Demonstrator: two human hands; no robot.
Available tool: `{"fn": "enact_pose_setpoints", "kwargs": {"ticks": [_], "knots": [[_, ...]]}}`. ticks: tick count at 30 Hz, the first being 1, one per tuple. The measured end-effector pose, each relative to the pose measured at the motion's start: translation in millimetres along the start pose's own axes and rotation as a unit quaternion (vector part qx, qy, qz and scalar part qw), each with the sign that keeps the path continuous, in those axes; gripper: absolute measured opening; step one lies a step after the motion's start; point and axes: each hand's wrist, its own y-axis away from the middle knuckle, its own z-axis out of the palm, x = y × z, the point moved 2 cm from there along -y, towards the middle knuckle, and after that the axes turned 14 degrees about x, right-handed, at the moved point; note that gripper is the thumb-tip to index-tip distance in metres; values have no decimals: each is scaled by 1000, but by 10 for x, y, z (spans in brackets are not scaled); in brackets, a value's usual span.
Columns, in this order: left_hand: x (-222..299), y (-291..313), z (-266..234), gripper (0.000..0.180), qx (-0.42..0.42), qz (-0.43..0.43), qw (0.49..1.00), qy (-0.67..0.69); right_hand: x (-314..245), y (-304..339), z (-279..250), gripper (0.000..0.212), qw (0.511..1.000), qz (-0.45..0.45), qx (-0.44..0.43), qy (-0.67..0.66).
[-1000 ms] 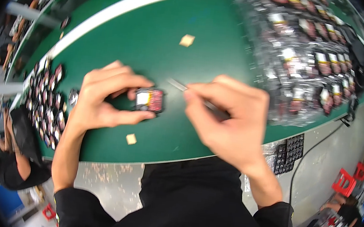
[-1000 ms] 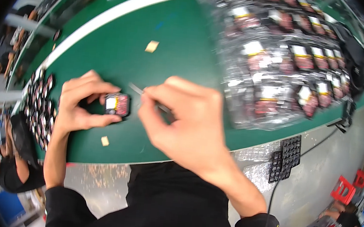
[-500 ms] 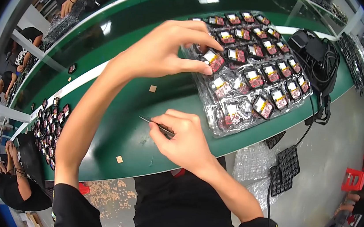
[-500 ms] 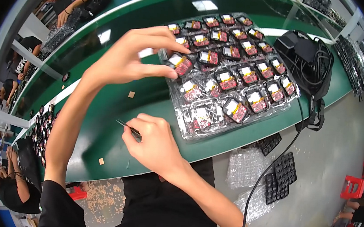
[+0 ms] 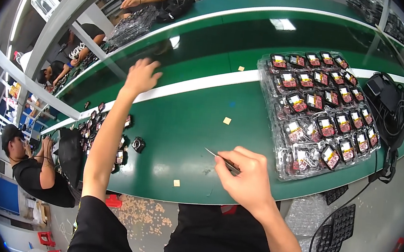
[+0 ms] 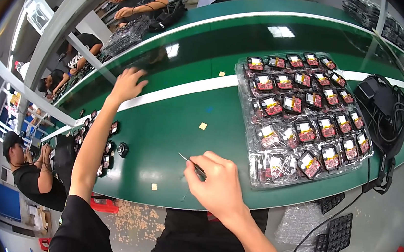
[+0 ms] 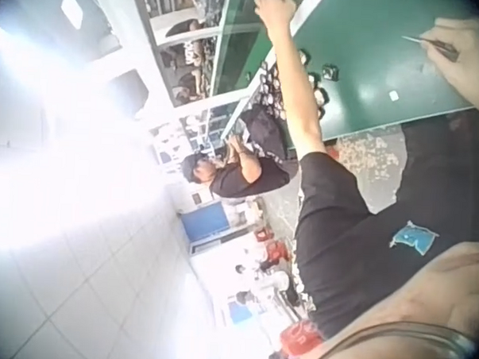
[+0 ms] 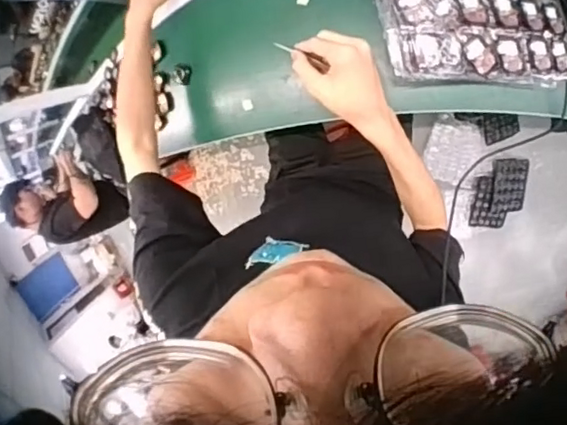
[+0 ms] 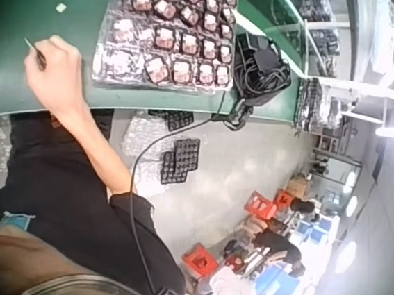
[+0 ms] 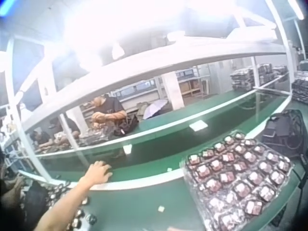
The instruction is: Using tweezers to assemble small electronic components into device housings on an assembly line.
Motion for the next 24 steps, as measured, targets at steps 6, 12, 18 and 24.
{"fn": "enact_pose_setpoints", "kwargs": {"ticks": [6, 12, 18, 24], "knots": [[-330, 334, 134, 36, -51, -80, 979, 181, 17, -16, 2, 10, 1000, 2, 7, 17], [261, 263, -388, 50, -52, -104, 921, 372, -27, -42, 18, 9, 999, -4, 23, 23], [1447, 568, -1193, 72, -157, 88, 828, 531, -27, -45, 4, 8, 993, 23, 92, 63], [1636, 772, -1431, 88, -82, 11, 870, 486, -1, -55, 31, 8, 994, 43, 57, 87]]}}
